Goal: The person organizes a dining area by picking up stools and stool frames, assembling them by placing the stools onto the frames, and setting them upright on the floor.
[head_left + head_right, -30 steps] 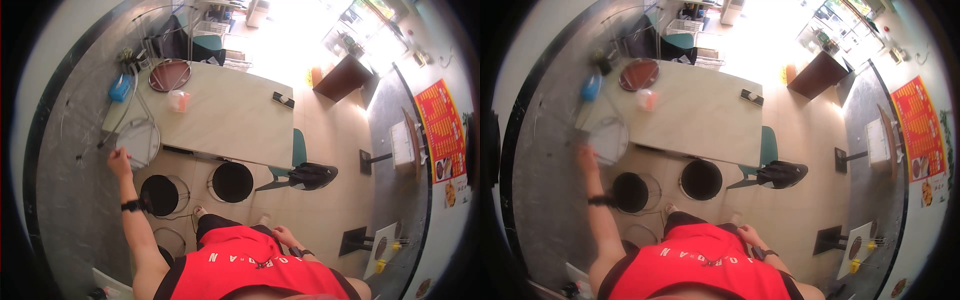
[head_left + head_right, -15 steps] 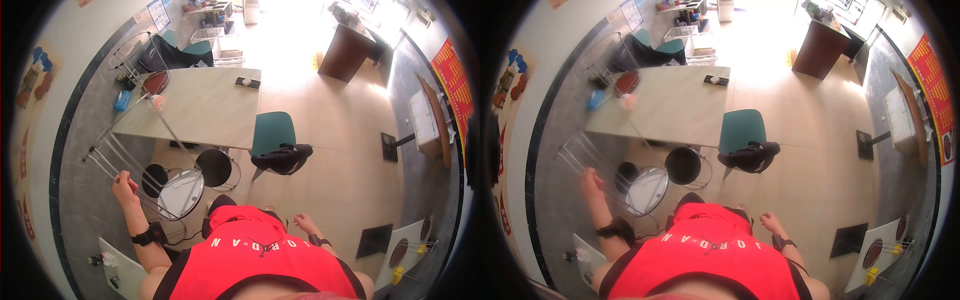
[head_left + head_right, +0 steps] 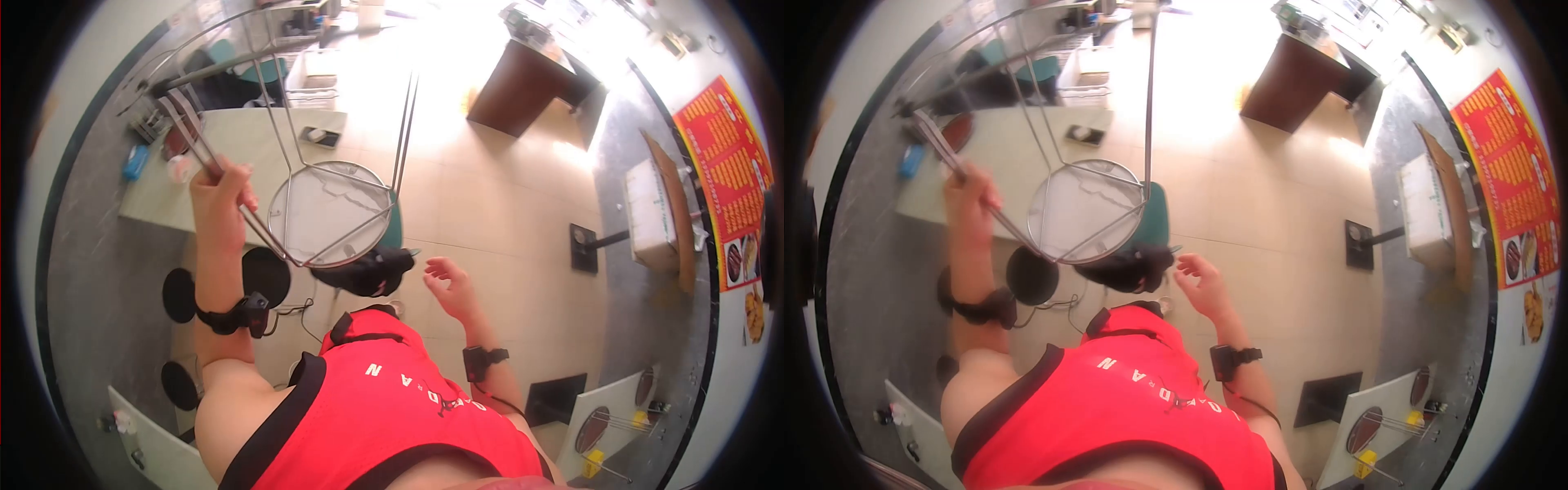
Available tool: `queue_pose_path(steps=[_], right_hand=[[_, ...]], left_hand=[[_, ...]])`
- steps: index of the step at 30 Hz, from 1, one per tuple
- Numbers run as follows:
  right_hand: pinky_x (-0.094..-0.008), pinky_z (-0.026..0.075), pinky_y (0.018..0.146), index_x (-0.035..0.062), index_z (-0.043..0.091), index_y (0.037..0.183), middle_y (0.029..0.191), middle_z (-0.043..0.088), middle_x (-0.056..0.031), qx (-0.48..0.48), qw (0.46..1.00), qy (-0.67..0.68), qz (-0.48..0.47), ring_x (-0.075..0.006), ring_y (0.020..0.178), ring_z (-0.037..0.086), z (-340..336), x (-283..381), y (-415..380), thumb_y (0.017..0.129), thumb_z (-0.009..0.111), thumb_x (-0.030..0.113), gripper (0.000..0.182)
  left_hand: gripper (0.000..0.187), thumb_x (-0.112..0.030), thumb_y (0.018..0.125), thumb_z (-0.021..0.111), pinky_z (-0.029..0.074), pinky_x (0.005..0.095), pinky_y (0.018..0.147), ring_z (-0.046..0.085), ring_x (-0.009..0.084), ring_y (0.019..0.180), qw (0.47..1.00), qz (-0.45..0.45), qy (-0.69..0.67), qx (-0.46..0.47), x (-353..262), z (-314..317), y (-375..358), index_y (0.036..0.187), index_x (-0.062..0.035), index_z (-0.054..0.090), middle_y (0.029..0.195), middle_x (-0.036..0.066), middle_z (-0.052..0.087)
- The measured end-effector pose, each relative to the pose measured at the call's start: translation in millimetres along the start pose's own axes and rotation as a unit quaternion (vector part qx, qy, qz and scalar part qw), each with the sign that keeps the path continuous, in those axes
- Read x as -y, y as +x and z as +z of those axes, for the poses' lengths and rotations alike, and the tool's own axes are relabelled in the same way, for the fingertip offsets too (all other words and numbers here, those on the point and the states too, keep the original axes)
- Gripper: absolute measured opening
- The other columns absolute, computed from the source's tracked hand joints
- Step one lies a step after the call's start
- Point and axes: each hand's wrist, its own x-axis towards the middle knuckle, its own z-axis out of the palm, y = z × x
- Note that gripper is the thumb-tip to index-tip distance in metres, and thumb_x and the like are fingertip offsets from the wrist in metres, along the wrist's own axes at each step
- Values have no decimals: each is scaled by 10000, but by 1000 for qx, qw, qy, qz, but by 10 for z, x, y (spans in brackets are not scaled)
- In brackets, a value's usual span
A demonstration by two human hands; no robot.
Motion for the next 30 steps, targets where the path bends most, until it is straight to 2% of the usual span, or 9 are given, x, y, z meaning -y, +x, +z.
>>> queue_pose_path(steps=[7, 9, 14, 16, 20, 22, 23, 27, 30], right_hand=[[-351, 500, 856, 27, 576, 1159, 1062, 635, -158, -82, 989, -117, -26, -279, 975, 621, -829, -351, -150, 788, 724, 142, 415], [-391, 423, 959, 53, 505, 1269, 1246, 536, -155, -109, 970, -209, -64, -297, 1167, 519, -1065, -523, -93, 742, 766, 181, 601], [-491, 246, 1066, 97, 446, 1354, 1404, 383, -113, -96, 952, -290, -37, -295, 1336, 329, -1744, -815, 149, 674, 804, 278, 789], [-465, 284, 1024, 108, 512, 1273, 1298, 491, -99, -77, 922, -377, -49, -282, 1256, 427, -2133, -923, 287, 652, 801, 252, 700], [-426, 350, 955, 115, 589, 1122, 1114, 589, -70, -38, 934, -347, -74, -266, 1101, 537, -2779, -1155, 713, 659, 775, 214, 508], [-402, 406, 845, 105, 614, 916, 890, 600, -37, 4, 930, -341, -136, -257, 916, 577, -2977, -1272, 886, 639, 761, 170, 321], [-392, 430, 752, 101, 614, 881, 861, 575, -43, 14, 929, -330, -168, -260, 847, 569, -3036, -1250, 1018, 626, 752, 131, 291], [-389, 439, 735, 100, 617, 876, 854, 584, -52, 72, 936, -272, -211, -259, 834, 581, -3157, -1445, 1671, 616, 759, 117, 296], [-381, 443, 718, 99, 620, 858, 831, 604, -53, 87, 937, -233, -247, -254, 798, 595, -3016, -1537, 2373, 620, 769, 110, 281]], left_hand=[[310, -89, 765, 727, 374, 215, 401, 446, 51, 425, 988, -53, 33, 138, 776, 2048, 315, 590, -96, 470, 522, -20, 466], [314, -89, 762, 732, 382, 214, 399, 456, 55, 422, 977, -100, -8, 186, 950, 2693, 330, 592, -97, 468, 518, -17, 472], [308, -107, 774, 733, 393, 215, 408, 474, 66, 428, 958, -163, -50, 231, 1338, 3974, 228, 608, -103, 474, 528, 0, 501], [317, -139, 782, 749, 404, 220, 422, 482, 69, 441, 942, -235, -62, 230, 1451, 4391, 175, 621, -104, 478, 538, -4, 506], [289, -232, 775, 782, 440, 220, 475, 530, 83, 511, 927, -294, -67, 223, 1602, 4797, 194, 693, -89, 545, 595, -5, 534], [248, -251, 813, 733, 463, 239, 523, 544, 99, 541, 925, -314, -64, 203, 1651, 4891, 280, 752, -93, 553, 617, -1, 543], [217, -270, 850, 685, 485, 258, 570, 558, 116, 571, 919, -319, -73, 221, 1701, 4904, 371, 811, -96, 561, 638, 3, 553], [276, -339, 888, 593, 525, 348, 732, 624, 191, 770, 905, -336, -154, 209, 2008, 4952, 913, 1000, -89, 555, 874, 75, 611], [351, -346, 876, 595, 529, 368, 762, 631, 226, 784, 911, -310, -213, 166, 2408, 4943, 1560, 1082, -67, 539, 961, 95, 606]])
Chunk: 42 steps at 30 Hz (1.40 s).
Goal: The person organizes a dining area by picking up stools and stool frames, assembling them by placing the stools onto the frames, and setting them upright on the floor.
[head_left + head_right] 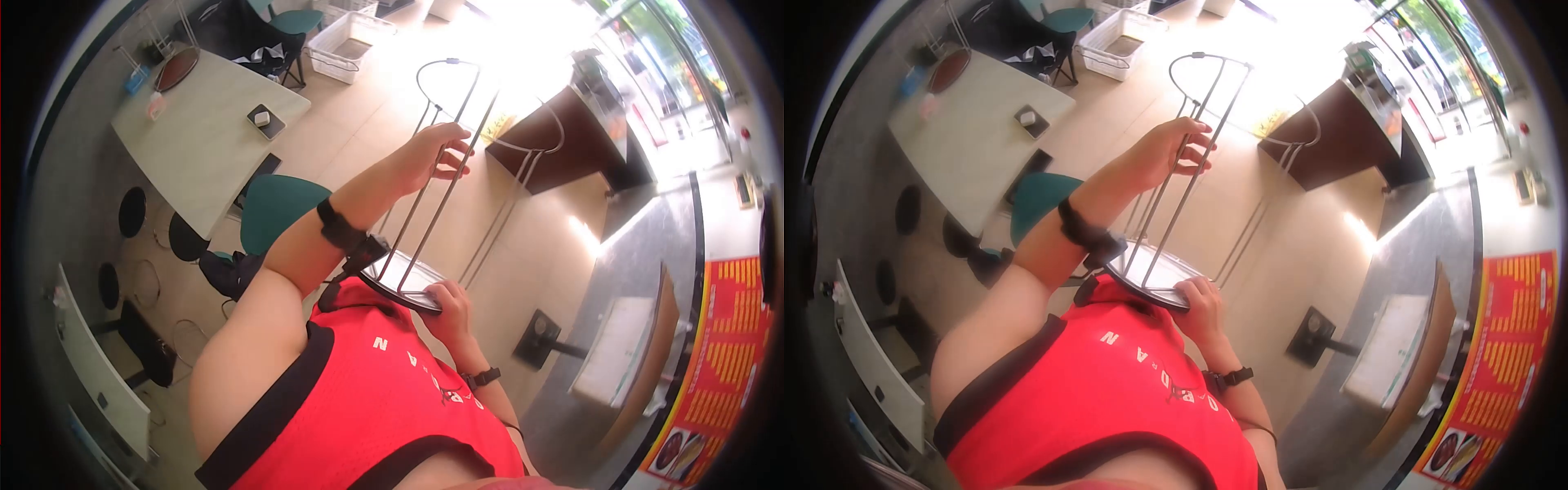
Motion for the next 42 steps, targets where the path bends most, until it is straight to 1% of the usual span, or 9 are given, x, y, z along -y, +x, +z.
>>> queue_pose_path(steps=[9, 13, 16, 21, 30, 32, 37, 40, 42], right_hand=[[-353, 366, 717, 125, 696, 727, 669, 622, -18, 96, 994, 51, -1, -216, 607, 525, 62, -390, 1885, 675, 825, 259, 193], [-371, 388, 710, 99, 680, 702, 651, 605, -54, 132, 989, 62, 17, -245, 615, 510, 230, -864, 2477, 695, 802, 285, 223], [-380, 438, 668, 47, 676, 713, 642, 613, -100, 154, 985, 71, 28, -271, 577, 523, 301, -1083, 2936, 722, 784, 282, 259], [-301, 472, 562, -40, 695, 818, 637, 651, -54, 232, 923, 226, 206, -110, 598, 593, 675, -1655, 3917, 802, 756, 275, 321], [-285, 405, 527, -45, 655, 802, 680, 578, -5, 309, 844, 288, 329, -90, 606, 504, 2260, -2678, 6112, 802, 783, 410, 472], [-289, 412, 541, -54, 644, 806, 693, 578, -19, 329, 838, 260, 351, -97, 618, 505, 2555, -2764, 6505, 794, 782, 442, 516], [-309, 428, 579, -98, 625, 847, 740, 588, -65, 345, 833, 260, 347, -130, 657, 513, 3547, -3022, 7062, 780, 757, 538, 653], [-333, 394, 556, -132, 599, 877, 690, 513, -60, 375, 839, 213, 330, -146, 625, 461, 4220, -2819, 7370, 785, 712, 613, 759], [-357, 376, 553, -112, 603, 823, 683, 507, -66, 383, 836, 176, 352, -159, 618, 432, 4704, -2931, 7461, 790, 675, 656, 772]], left_hand=[[519, -405, 868, 598, 452, 371, 922, 549, 276, 1073, 993, -95, 33, -62, -328, -1486, 1397, 1215, -32, 502, 1238, 116, 515], [396, -361, 916, 550, 446, 311, 863, 553, 169, 1033, 944, 44, 244, -216, -308, -2126, 1244, 1181, -70, 588, 1124, 57, 617], [334, -342, 926, 535, 439, 291, 814, 555, 144, 950, 925, 34, 182, -333, -120, -2729, 979, 1146, -98, 594, 1065, 21, 641], [315, -336, 888, 563, 462, 292, 801, 557, 145, 846, 878, -40, 135, -457, -29, -3029, 817, 1016, -51, 608, 994, 46, 644], [192, -198, 890, 598, 492, 268, 728, 610, 124, 788, 762, -111, 180, -613, 355, -3317, 1324, 985, -34, 627, 891, 73, 665], [207, -178, 891, 616, 492, 263, 736, 614, 117, 810, 800, -55, 210, -559, 352, -3307, 1448, 1000, -2, 621, 899, 80, 665], [215, -160, 892, 628, 487, 247, 718, 612, 123, 814, 757, 15, 102, -645, 129, -3440, 1665, 1027, 7, 608, 897, 71, 664], [205, -136, 879, 626, 494, 298, 769, 627, 189, 891, 698, 1, 217, -682, -301, -3993, 1878, 1033, -3, 598, 943, 87, 657], [233, -94, 842, 619, 481, 373, 844, 604, 281, 998, 582, 73, 432, -685, -418, -4481, 2133, 1055, -7, 582, 1015, 116, 646]])
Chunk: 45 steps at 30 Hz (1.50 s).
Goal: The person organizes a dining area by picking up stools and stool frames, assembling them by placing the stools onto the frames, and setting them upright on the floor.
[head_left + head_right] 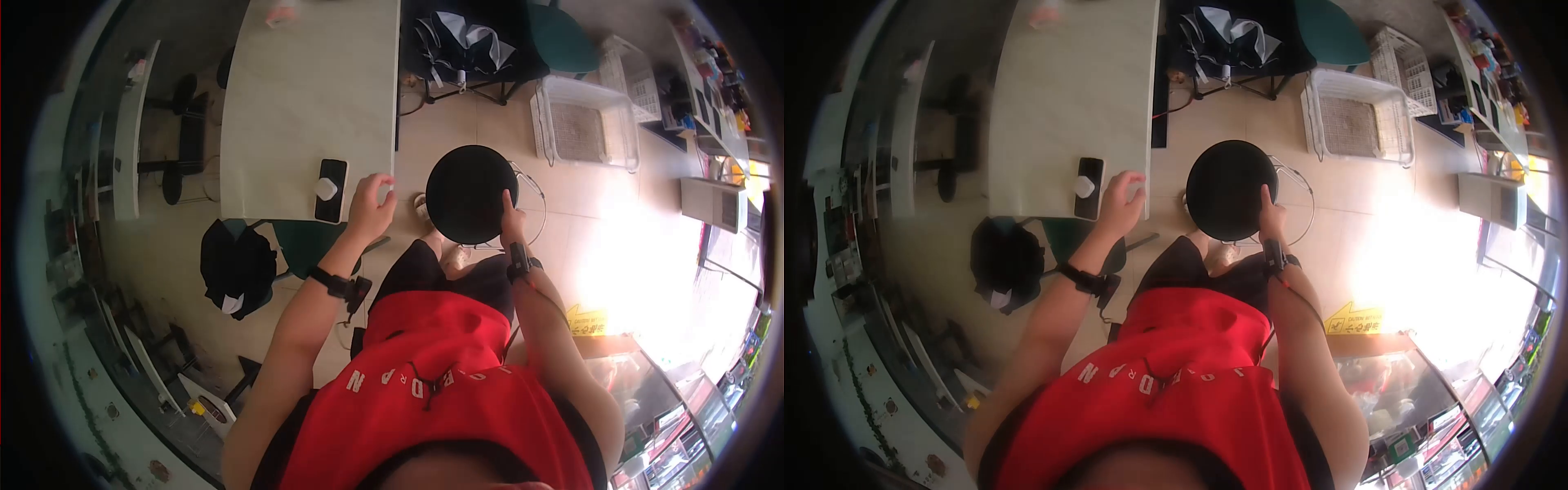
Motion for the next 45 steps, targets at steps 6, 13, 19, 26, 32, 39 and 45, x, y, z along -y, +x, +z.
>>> queue_pose_path(steps=[6, 13, 19, 26, 32, 39, 45], right_hand=[[-334, 355, 540, -70, 616, 770, 620, 455, -50, 43, 996, -75, 0, -167, 603, 411, 633, 413, 676, 786, 582, 755, 826], [-409, 479, 911, -4, 363, 1419, 1141, 582, -203, 163, 819, -434, -337, -333, 1078, 584, 207, -539, 1537, 910, 621, 175, 598], [-423, 368, 1064, 144, 253, 1502, 1455, 385, -108, 344, 917, -156, -128, -294, 1280, 449, 93, -778, 2308, 935, 602, 183, 667], [-445, 336, 1056, 157, 217, 1502, 1370, 479, -100, 259, 953, -122, 96, -292, 1266, 466, 419, 31, 1904, 884, 647, 363, 780], [-441, 367, 1020, 148, 224, 1497, 1334, 511, -102, 237, 958, -121, 108, -291, 1161, 555, 648, -7, 1975, 877, 647, 314, 768], [-401, 410, 963, 85, 304, 1470, 1253, 566, -121, 237, 943, -225, 71, -270, 1135, 565, 692, 63, 1999, 841, 658, 324, 760], [-318, 488, 760, -27, 424, 1355, 986, 663, -121, 113, 924, -349, -111, -203, 871, 627, 709, -152, 2322, 812, 670, 326, 693]], left_hand=[[596, -104, 754, 638, 362, 506, 998, 437, 385, 1237, 977, 8, 186, -102, 604, 353, 1258, 1306, -15, 432, 1337, 172, 496], [824, -164, 678, 666, 224, 525, 1077, 361, 388, 1304, 973, -39, 204, -96, 607, 608, 987, 1416, -29, 323, 1430, 158, 427], [774, -163, 642, 655, 275, 504, 1051, 392, 388, 1257, 970, -46, 208, -116, 681, 591, 1052, 1357, -33, 391, 1415, 137, 447], [765, -123, 635, 632, 267, 484, 1056, 419, 367, 1240, 974, -44, 181, -126, 665, 569, 1053, 1357, -35, 394, 1401, 138, 474], [740, -119, 622, 616, 282, 467, 1040, 430, 348, 1230, 975, -50, 172, -129, 682, 570, 1049, 1331, -47, 416, 1383, 129, 494], [715, -157, 616, 620, 298, 494, 1045, 423, 349, 1228, 972, -68, 181, -131, 687, 583, 1051, 1303, -74, 438, 1395, 85, 467], [710, -172, 611, 620, 299, 494, 1042, 422, 338, 1231, 970, -79, 194, -122, 684, 584, 1058, 1293, -82, 443, 1396, 73, 458]])
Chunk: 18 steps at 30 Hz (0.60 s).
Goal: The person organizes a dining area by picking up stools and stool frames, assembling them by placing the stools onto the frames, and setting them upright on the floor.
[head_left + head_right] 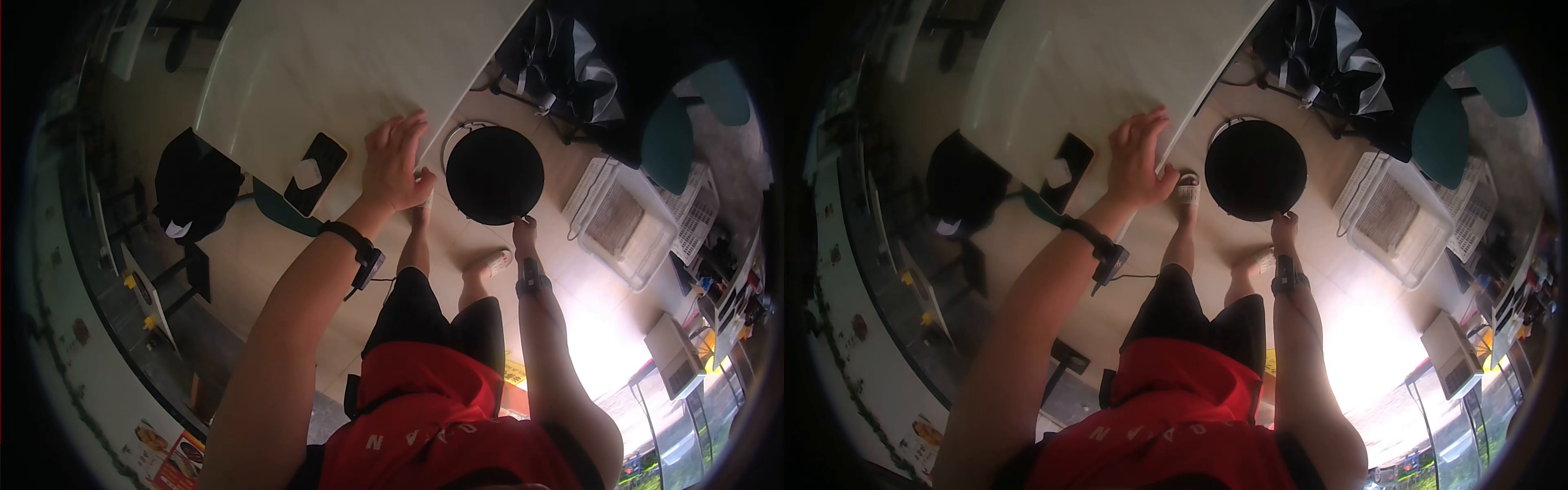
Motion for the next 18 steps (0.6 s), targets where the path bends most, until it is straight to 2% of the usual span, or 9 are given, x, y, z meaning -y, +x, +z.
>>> queue_pose_path(steps=[1, 5, 7, 11, 14, 15, 17, 18], right_hand=[[-323, 500, 754, -23, 464, 1321, 982, 667, -129, 11, 1000, 19, 2, -207, 821, 628, -15, -13, 20, 808, 677, 330, 658], [-320, 487, 753, 18, 511, 1260, 1027, 652, -107, 79, 993, 74, 46, -214, 852, 616, -204, 147, -118, 841, 670, 295, 527], [-294, 475, 706, 33, 534, 1226, 966, 657, -83, 86, 994, 53, 49, -186, 820, 618, -245, 131, -125, 866, 649, 282, 453], [-276, 454, 662, 56, 561, 1182, 939, 654, -62, 114, 989, 95, 24, -156, 785, 615, -331, 146, -147, 890, 623, 264, 364], [-258, 447, 670, 74, 597, 1146, 934, 667, -48, 209, 965, 160, -3, -138, 770, 620, -456, 272, -190, 914, 585, 247, 290], [-258, 447, 670, 74, 597, 1146, 934, 667, -48, 199, 968, 154, -10, -138, 770, 620, -549, 416, -291, 914, 585, 247, 290], [-257, 450, 676, 74, 614, 1140, 939, 677, -43, 258, 959, 109, -31, -131, 783, 628, -822, 879, -365, 926, 565, 245, 278], [-257, 450, 676, 74, 614, 1140, 939, 677, -43, 243, 963, 103, -45, -131, 783, 628, -983, 1094, -373, 926, 565, 245, 278]], left_hand=[[711, -174, 609, 621, 297, 493, 1042, 422, 337, 1230, 1000, -3, 0, 4, 0, 0, -3, 1291, -82, 444, 1395, 72, 458], [716, -175, 603, 623, 292, 494, 1044, 422, 334, 1229, 1000, -6, 1, 10, 3, -3, 0, 1289, -78, 443, 1392, 72, 458], [711, -175, 604, 624, 292, 494, 1045, 421, 333, 1232, 1000, -10, 0, 11, -3, -10, 6, 1286, -75, 447, 1392, 73, 457], [698, -174, 612, 643, 291, 498, 1047, 412, 331, 1250, 1000, -16, -2, 17, -17, -18, 14, 1279, -69, 464, 1395, 75, 453], [702, -173, 622, 668, 296, 499, 1048, 407, 330, 1260, 999, -33, -24, 28, -32, -46, 9, 1292, -95, 476, 1400, 76, 451], [702, -173, 622, 668, 296, 499, 1048, 407, 330, 1260, 999, -31, -33, 18, -45, -53, -23, 1292, -95, 476, 1400, 76, 451], [699, -169, 635, 681, 300, 499, 1047, 405, 327, 1269, 999, -27, 6, 32, -40, -77, 18, 1305, -132, 480, 1413, 73, 443], [691, -181, 655, 686, 310, 502, 1040, 399, 325, 1280, 999, -22, 6, 35, -21, -86, 28, 1313, -160, 480, 1424, 69, 431]])
